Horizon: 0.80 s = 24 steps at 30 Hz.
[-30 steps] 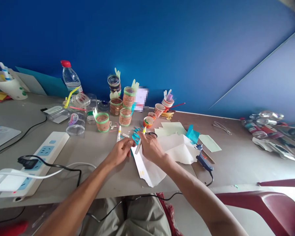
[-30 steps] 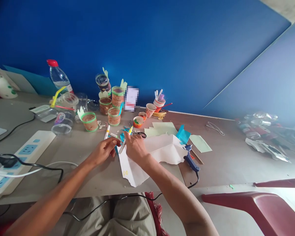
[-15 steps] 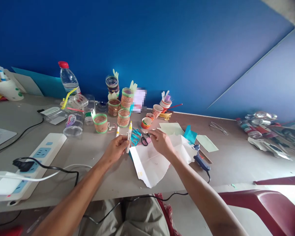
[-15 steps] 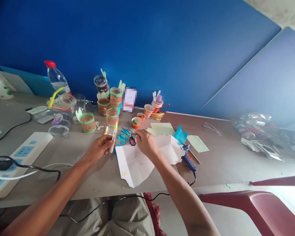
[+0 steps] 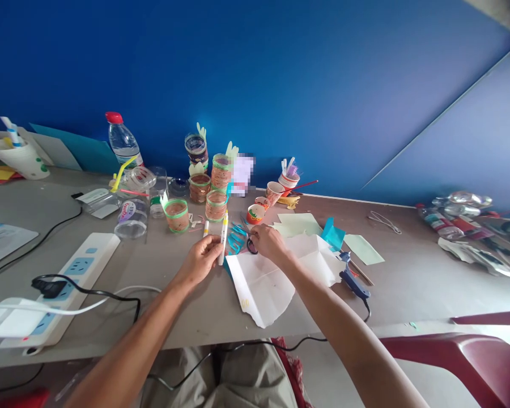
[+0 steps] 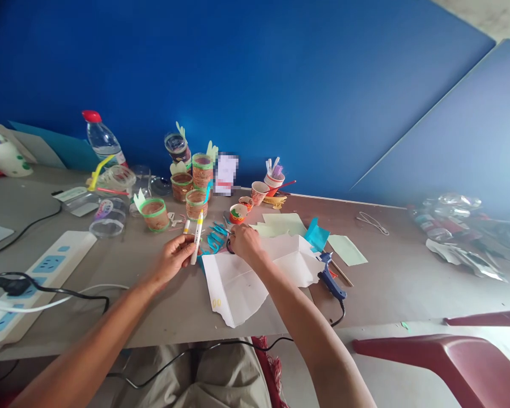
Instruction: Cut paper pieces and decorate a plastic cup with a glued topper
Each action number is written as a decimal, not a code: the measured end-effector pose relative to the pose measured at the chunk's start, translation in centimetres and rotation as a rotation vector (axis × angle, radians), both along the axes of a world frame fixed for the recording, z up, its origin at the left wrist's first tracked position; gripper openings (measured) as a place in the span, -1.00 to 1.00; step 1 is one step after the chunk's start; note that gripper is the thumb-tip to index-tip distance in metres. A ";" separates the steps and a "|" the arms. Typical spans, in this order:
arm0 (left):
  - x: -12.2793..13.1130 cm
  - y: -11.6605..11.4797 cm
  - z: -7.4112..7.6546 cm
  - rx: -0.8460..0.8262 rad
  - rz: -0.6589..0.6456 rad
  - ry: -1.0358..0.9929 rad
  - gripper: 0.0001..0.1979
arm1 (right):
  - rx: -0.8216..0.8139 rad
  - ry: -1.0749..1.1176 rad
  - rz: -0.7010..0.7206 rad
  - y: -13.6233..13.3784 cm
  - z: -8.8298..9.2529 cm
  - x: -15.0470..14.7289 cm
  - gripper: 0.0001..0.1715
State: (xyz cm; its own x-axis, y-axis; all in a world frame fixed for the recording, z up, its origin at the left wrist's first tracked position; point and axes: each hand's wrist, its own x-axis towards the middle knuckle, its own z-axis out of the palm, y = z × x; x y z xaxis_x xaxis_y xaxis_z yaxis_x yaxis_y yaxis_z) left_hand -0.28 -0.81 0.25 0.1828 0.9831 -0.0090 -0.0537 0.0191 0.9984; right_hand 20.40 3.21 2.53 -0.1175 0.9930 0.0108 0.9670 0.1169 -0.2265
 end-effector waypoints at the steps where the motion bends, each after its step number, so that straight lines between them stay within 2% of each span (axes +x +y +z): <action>1: 0.0 0.0 0.2 0.001 -0.002 0.003 -0.65 | -0.004 -0.018 -0.008 0.1 0.0 0.0 -0.75; 8: 0.0 -0.2 0.7 -0.023 -0.022 -0.012 -0.60 | -0.047 -0.099 -0.032 -0.5 0.0 -0.1 -0.69; 16: 0.0 -0.1 0.5 -0.031 -0.034 0.004 -0.59 | -0.105 -0.126 -0.067 -0.2 -0.3 -0.1 -0.62; 24: 0.0 -0.2 0.6 -0.039 -0.032 -0.009 -0.57 | -0.076 -0.087 0.005 0.1 -0.9 0.8 -0.66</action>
State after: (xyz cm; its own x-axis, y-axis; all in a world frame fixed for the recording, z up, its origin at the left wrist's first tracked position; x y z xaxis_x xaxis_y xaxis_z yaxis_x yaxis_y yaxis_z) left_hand -0.27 -0.98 0.81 0.2140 0.9758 -0.0456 -0.0611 0.0599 0.9963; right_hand 21.20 3.32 1.61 -0.1199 0.9900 -0.0750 0.9827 0.1076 -0.1505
